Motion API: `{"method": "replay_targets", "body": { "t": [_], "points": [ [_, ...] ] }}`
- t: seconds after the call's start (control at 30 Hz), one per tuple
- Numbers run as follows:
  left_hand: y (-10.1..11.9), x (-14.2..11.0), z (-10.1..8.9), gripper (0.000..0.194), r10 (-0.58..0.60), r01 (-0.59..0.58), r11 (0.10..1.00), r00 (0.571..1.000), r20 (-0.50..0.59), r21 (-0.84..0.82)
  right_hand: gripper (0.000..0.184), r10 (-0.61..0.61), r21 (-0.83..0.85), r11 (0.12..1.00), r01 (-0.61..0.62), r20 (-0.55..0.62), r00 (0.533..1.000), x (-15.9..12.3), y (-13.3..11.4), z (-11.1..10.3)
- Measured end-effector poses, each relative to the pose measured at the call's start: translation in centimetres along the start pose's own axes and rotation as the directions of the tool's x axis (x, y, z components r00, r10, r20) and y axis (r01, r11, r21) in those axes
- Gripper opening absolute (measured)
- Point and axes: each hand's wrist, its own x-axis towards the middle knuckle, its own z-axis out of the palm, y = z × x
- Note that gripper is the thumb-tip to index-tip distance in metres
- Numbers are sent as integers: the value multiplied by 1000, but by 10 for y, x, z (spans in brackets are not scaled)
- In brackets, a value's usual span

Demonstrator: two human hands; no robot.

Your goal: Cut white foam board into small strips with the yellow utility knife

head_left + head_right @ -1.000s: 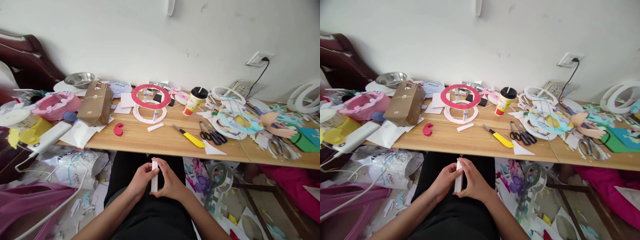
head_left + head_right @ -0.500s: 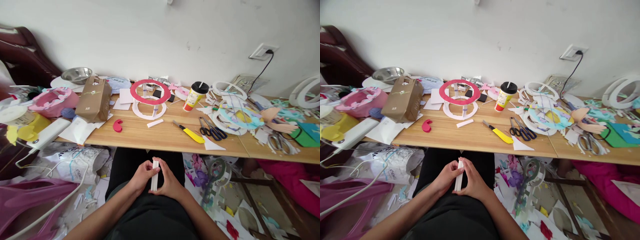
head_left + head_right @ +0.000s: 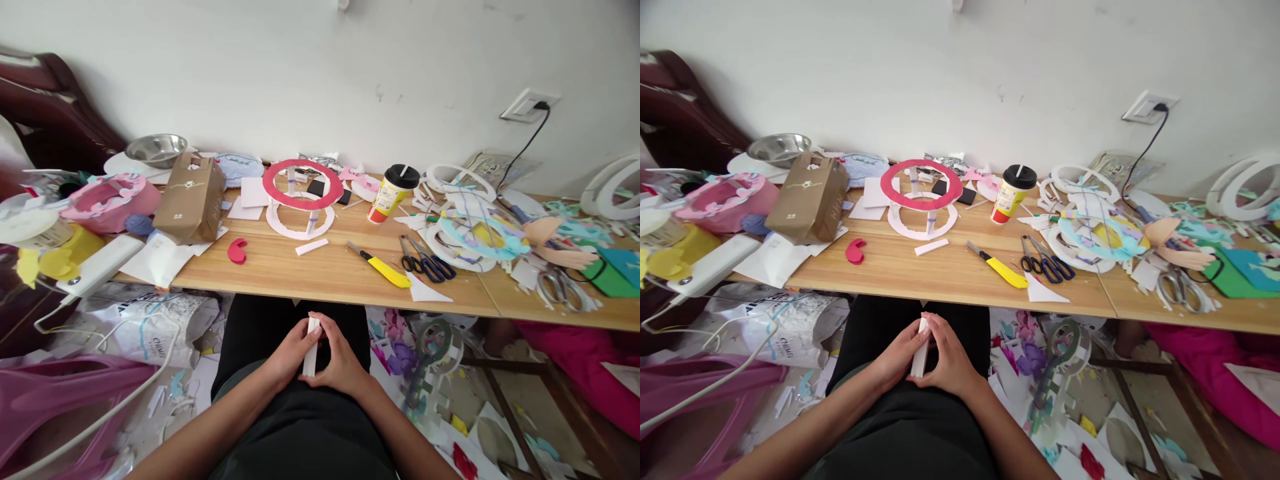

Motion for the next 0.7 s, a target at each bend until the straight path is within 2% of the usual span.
{"method": "replay_targets", "body": {
  "t": [0.07, 0.17, 0.23, 0.3, 0.4, 0.47, 0.57, 0.63, 0.7],
  "points": [
    [1, 0, 4, 56, -38, 38, 999, 999, 20, -2, 115, -40, -15, 999, 40, -15, 999, 5, -2, 1],
    [0, 2, 7, 61, -71, 74, 995, 997, -41, 74, 114, -121, -73, 990, 120, -20, 992, 10, -2, 0],
    [-1, 4, 8, 58, -75, 83, 991, 995, -71, 109, 114, -152, -94, 984, 150, -22, 988, 12, 0, 0],
    [1, 6, 7, 53, -106, 110, 990, 993, -56, 83, 114, -153, -87, 985, 150, -32, 988, 11, 3, 0],
    [9, 7, 3, 42, -194, 196, 979, 980, 36, -62, 115, -100, -63, 993, 97, -44, 994, 10, 4, 1],
    [18, 7, 0, 38, -230, 256, 951, 961, 155, -175, 118, -75, -31, 997, 74, -52, 996, 10, 1, 0],
    [27, 8, -3, 53, -258, 368, 879, 902, 347, -304, 121, -35, 51, 998, 40, -92, 995, 13, -5, -4],
    [28, 11, -3, 70, -314, 447, 830, 869, 383, -334, 123, -5, 70, 997, 13, -108, 994, 15, -8, -6],
    [24, 17, -1, 73, -391, 490, 808, 861, 326, -327, 125, 13, 44, 999, -9, -91, 996, 16, -7, -6]
  ]
}}
